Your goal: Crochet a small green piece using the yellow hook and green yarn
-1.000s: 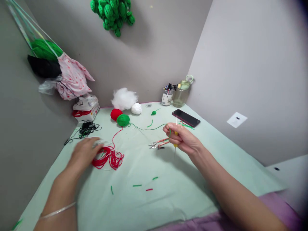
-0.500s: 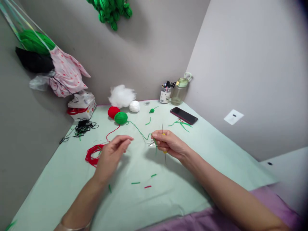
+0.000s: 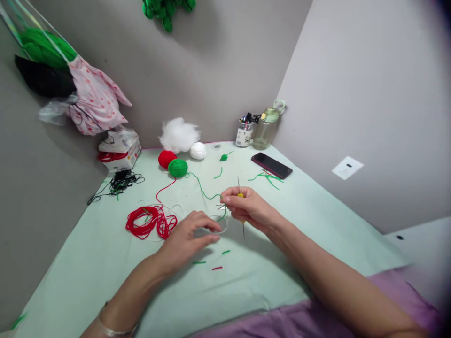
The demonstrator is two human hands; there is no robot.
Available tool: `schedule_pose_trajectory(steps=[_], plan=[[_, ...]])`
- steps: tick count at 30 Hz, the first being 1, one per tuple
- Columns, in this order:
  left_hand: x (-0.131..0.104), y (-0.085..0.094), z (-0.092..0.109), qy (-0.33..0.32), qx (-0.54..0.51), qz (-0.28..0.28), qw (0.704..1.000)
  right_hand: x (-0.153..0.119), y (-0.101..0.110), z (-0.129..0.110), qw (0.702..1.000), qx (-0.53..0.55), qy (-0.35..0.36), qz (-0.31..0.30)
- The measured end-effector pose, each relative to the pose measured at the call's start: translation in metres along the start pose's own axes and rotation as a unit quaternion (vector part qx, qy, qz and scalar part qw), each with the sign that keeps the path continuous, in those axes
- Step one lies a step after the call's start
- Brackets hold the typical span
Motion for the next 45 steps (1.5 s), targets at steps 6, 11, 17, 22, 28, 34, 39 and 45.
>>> schedule_pose_trajectory(steps=[6, 11, 17, 22, 28, 34, 39, 45], plan=[[0.006, 0.069, -0.046, 0.023, 0.113, 0.095, 0.989, -0.001, 0.017, -0.019, 0.999, 0.019, 0.032, 0.018], [-0.024, 0.154, -0.043, 0.057, 0.118, 0.344, 0.93, -0.002, 0.013, -0.013, 1.0, 0.021, 0.016, 0.008], [-0.008, 0.051, -0.007, 0.053, -0.127, 0.19, 0.972, -0.002, -0.009, 0.01, 0.999, -0.024, -0.019, -0.016], [-0.003, 0.014, -0.007, 0.082, -0.231, 0.135, 0.96, -0.008, -0.025, 0.021, 0.995, -0.074, -0.043, -0.054], [-0.005, 0.013, -0.018, 0.087, -0.297, 0.176, 0.934, -0.009, -0.03, 0.024, 0.985, -0.152, -0.03, -0.075], [-0.011, 0.022, -0.006, 0.047, -0.285, 0.224, 0.931, -0.004, -0.011, 0.014, 0.997, -0.08, 0.005, 0.02], [-0.011, 0.02, 0.005, 0.017, -0.23, 0.198, 0.953, 0.001, -0.001, 0.015, 0.998, 0.039, -0.021, 0.039], [-0.008, 0.008, -0.008, 0.057, -0.216, 0.161, 0.961, 0.003, 0.006, 0.007, 0.995, 0.084, -0.013, 0.044]])
Point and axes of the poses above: each hand's wrist, its own x-axis towards the middle knuckle, its own y-axis out of the back of the hand, z = x × y, the point moved 10 cm from there along x, towards the middle knuckle, and after that the axes turned 1 degree about y, right-handed, at the moved point
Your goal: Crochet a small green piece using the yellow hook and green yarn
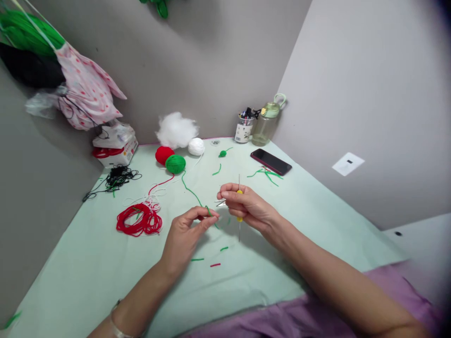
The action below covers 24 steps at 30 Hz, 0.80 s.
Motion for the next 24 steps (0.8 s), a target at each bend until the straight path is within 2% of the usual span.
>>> schedule_pose_trajectory(steps=[4, 8, 12, 14, 16, 20, 24], plan=[[0.0, -0.003, -0.005, 0.013, -0.009, -0.009, 1.0, -0.001, 0.0, -0.004, 0.999, -0.029, -0.006, -0.011], [0.002, 0.004, -0.006, 0.015, -0.031, 0.021, 0.999, -0.004, 0.0, -0.002, 0.994, -0.104, -0.01, -0.03], [0.002, 0.021, -0.007, -0.01, -0.046, 0.09, 0.995, -0.01, -0.017, 0.021, 0.985, -0.119, -0.065, -0.106], [0.001, 0.023, -0.007, -0.017, -0.042, 0.1, 0.994, -0.012, -0.026, 0.032, 0.983, -0.1, -0.083, -0.13], [-0.001, 0.021, -0.007, -0.019, -0.035, 0.092, 0.995, -0.01, -0.026, 0.034, 0.988, -0.082, -0.072, -0.113], [-0.002, 0.014, -0.005, -0.018, -0.02, 0.07, 0.997, -0.001, -0.009, 0.022, 0.997, -0.061, -0.02, -0.033], [-0.001, 0.005, -0.005, -0.005, -0.008, 0.035, 0.999, 0.003, -0.004, 0.015, 0.999, -0.033, -0.022, -0.032]])
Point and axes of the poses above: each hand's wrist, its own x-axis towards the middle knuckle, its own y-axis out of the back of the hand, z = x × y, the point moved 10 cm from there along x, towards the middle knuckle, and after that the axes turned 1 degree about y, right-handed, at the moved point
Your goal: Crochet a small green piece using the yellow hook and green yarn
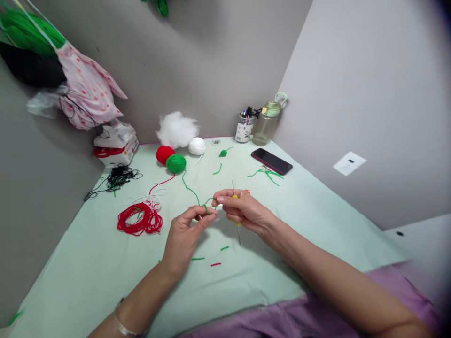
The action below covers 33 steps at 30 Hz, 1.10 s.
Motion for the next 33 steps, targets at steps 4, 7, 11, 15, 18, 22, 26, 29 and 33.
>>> schedule_pose_trajectory(steps=[4, 7, 11, 15, 18, 22, 26, 29, 33], plan=[[0.002, -0.001, -0.003, 0.006, 0.001, -0.016, 1.0, -0.002, 0.003, -0.009, 1.0, 0.003, 0.006, 0.001], [0.002, 0.002, -0.003, 0.0, -0.009, -0.007, 1.0, -0.005, 0.004, -0.011, 1.0, -0.016, 0.002, -0.001], [0.002, 0.004, 0.003, -0.025, -0.026, 0.003, 0.999, -0.008, -0.005, -0.006, 0.994, -0.109, -0.007, -0.026], [0.004, 0.004, 0.005, -0.039, -0.027, 0.005, 0.999, -0.013, -0.024, 0.007, 0.985, -0.146, -0.036, -0.083], [0.005, 0.003, 0.003, -0.033, -0.027, 0.001, 0.999, -0.013, -0.028, 0.014, 0.985, -0.138, -0.053, -0.092], [0.004, -0.001, 0.001, -0.016, -0.032, -0.012, 0.999, -0.011, -0.027, 0.017, 0.984, -0.15, -0.047, -0.08], [0.005, 0.002, 0.001, -0.004, -0.03, -0.006, 1.0, -0.01, -0.018, 0.002, 0.977, -0.209, 0.022, -0.026], [0.005, -0.001, 0.001, 0.009, -0.023, -0.02, 0.999, -0.014, -0.016, -0.012, 0.968, -0.24, 0.073, -0.001], [0.005, -0.004, -0.001, 0.025, -0.024, -0.032, 0.999, -0.017, -0.017, -0.019, 0.962, -0.254, 0.099, 0.006]])
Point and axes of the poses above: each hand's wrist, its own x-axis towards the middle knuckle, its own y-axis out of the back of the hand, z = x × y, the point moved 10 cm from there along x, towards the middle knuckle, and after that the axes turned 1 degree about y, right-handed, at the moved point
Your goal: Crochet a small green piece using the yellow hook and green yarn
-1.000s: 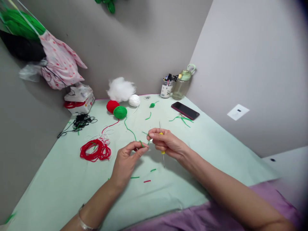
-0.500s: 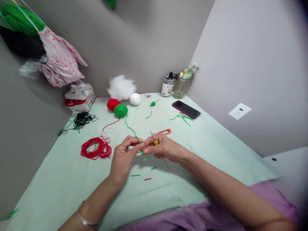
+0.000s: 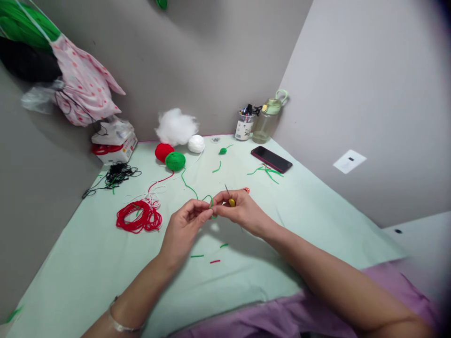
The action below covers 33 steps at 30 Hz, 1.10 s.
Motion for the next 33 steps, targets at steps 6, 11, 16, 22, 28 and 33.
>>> schedule_pose_trajectory(steps=[6, 11, 16, 22, 28, 33], plan=[[0.002, 0.01, -0.006, 0.035, 0.005, 0.018, 0.999, -0.003, -0.001, -0.004, 1.0, -0.025, 0.016, 0.004], [0.006, 0.012, -0.01, 0.065, -0.006, 0.005, 0.998, -0.004, -0.001, -0.007, 1.0, -0.002, 0.026, 0.008], [0.007, 0.006, -0.014, 0.082, -0.025, -0.024, 0.996, -0.004, 0.001, -0.008, 0.999, 0.014, 0.034, 0.023], [0.003, -0.007, -0.017, 0.099, -0.055, -0.075, 0.991, -0.003, 0.005, -0.005, 0.999, 0.007, 0.033, 0.037], [-0.001, -0.011, -0.018, 0.116, -0.082, -0.087, 0.986, -0.004, 0.011, -0.004, 0.997, 0.011, 0.035, 0.067], [-0.001, -0.01, -0.017, 0.114, -0.1, -0.075, 0.986, -0.002, 0.021, -0.006, 0.998, 0.005, 0.036, 0.056]])
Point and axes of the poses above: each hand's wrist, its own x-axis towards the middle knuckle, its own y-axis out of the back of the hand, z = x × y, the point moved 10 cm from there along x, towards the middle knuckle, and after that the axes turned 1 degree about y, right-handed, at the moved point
